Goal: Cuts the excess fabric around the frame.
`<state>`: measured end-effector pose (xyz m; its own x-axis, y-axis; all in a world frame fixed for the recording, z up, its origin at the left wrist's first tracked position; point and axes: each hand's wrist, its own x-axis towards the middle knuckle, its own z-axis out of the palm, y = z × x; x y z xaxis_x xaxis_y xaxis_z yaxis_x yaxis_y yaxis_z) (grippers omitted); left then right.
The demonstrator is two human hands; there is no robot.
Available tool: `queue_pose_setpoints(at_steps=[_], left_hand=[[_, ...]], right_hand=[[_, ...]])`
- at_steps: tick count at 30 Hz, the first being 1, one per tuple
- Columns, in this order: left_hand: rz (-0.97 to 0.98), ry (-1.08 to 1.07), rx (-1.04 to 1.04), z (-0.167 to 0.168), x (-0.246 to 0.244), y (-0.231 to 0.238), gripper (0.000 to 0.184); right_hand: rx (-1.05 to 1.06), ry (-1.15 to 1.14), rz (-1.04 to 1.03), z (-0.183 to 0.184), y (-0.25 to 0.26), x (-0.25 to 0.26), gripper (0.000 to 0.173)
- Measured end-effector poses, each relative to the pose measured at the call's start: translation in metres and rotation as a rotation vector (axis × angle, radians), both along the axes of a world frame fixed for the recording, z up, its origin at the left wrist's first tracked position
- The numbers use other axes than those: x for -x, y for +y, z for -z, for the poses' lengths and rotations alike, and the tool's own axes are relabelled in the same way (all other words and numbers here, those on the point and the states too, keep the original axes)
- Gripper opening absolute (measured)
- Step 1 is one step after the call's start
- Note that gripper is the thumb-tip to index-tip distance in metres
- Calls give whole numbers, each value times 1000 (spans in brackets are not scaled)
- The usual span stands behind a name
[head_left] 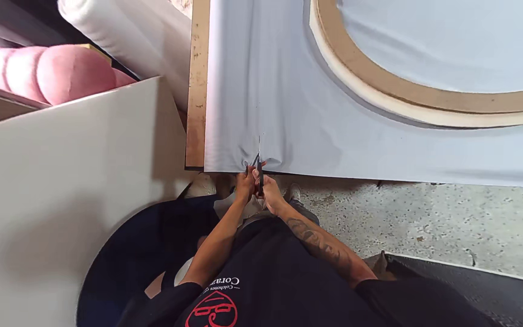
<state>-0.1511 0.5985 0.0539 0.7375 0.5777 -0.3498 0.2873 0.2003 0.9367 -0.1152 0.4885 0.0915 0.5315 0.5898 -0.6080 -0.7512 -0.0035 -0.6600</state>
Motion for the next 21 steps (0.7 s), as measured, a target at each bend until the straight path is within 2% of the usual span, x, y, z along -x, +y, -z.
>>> queue_pose_setpoints(at_steps=[4,8,14,18,21], left_hand=[[-5,-9,20,2,0,0,30],[-13,-29,37,3,0,1,31],[108,129,-275,5,4,7,32],[131,136,-294,2,3,9,33],[134,163,-233,1,8,8,33]], right_hand=[[-15,13,-35,1,6,-16,41],[80,-19,-17,-2,15,-22,39],[213,-92,16,-9,28,-29,37],[166,-96,32,-3,33,-37,40],[95,-43,-38,-4,34,-48,44]])
